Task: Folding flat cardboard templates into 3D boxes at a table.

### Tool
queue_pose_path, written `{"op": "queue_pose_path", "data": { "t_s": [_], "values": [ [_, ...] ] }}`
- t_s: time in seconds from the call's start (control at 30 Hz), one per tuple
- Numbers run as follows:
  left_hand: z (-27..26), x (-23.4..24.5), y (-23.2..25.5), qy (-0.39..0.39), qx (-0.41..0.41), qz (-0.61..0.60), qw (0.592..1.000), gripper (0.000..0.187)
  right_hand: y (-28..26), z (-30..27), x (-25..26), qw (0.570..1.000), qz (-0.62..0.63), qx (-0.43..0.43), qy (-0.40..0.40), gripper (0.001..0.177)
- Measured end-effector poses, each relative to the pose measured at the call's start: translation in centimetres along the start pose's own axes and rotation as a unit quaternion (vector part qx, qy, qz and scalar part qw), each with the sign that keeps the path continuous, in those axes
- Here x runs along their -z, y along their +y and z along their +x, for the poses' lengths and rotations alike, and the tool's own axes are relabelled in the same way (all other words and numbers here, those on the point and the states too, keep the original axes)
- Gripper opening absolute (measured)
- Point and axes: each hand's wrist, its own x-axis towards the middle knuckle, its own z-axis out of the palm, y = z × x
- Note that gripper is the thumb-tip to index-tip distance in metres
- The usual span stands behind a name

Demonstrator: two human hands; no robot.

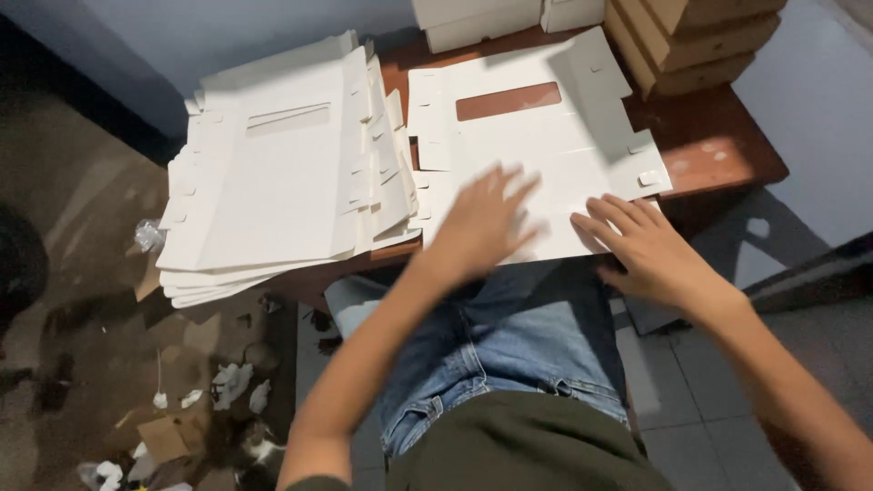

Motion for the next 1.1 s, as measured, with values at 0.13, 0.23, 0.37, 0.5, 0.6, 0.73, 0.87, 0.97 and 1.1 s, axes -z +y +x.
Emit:
{"op": "queue_pose_path", "data": {
  "t_s": [0.13,0.23,0.37,0.5,0.6,0.73,0.87,0.97,1.1],
  "values": [
    [-4.4,2.6,2.9,-0.136,0.026,0.017,0.990,0.090,-0.7,0.4,0.0,0.990,-0.063,-0.118,-0.040,0.066],
    [-4.4,1.3,0.8,-0.112,0.026,0.036,0.993,0.069,-0.9,0.6,2.9,0.991,-0.047,-0.122,0.013,0.032],
    [-3.4,3.6,0.2,-0.061,-0.028,-0.084,0.994,0.034,-1.0,0.7,7.0,0.986,0.042,-0.161,0.020,0.017],
    [-0.2,5.5,-0.2,-0.032,-0.075,-0.079,0.994,0.027,1.8,0.1,6.2,0.981,0.050,-0.168,0.090,0.029],
    [2.2,2.8,-1.7,0.021,-0.098,-0.011,0.995,0.025,5.2,-0.5,2.3,0.970,-0.093,-0.140,0.175,0.055],
    [4.2,-3.5,-4.2,0.115,-0.111,0.104,0.982,0.028,-1.5,2.2,1.0,0.958,-0.103,-0.157,0.214,0.076],
    [3.4,-3.4,-4.0,0.067,-0.046,0.101,0.992,0.041,-5.9,3.6,-1.4,0.983,-0.024,-0.105,0.147,0.080],
    [2.4,-3.9,-1.5,0.144,-0.040,0.126,0.981,0.043,-6.3,4.1,-3.0,0.989,0.009,-0.097,0.111,0.082],
    [-1.1,-6.3,5.4,0.193,0.012,0.062,0.979,0.059,-6.9,4.6,-2.8,0.987,0.022,-0.102,0.120,0.076]
  ]
}}
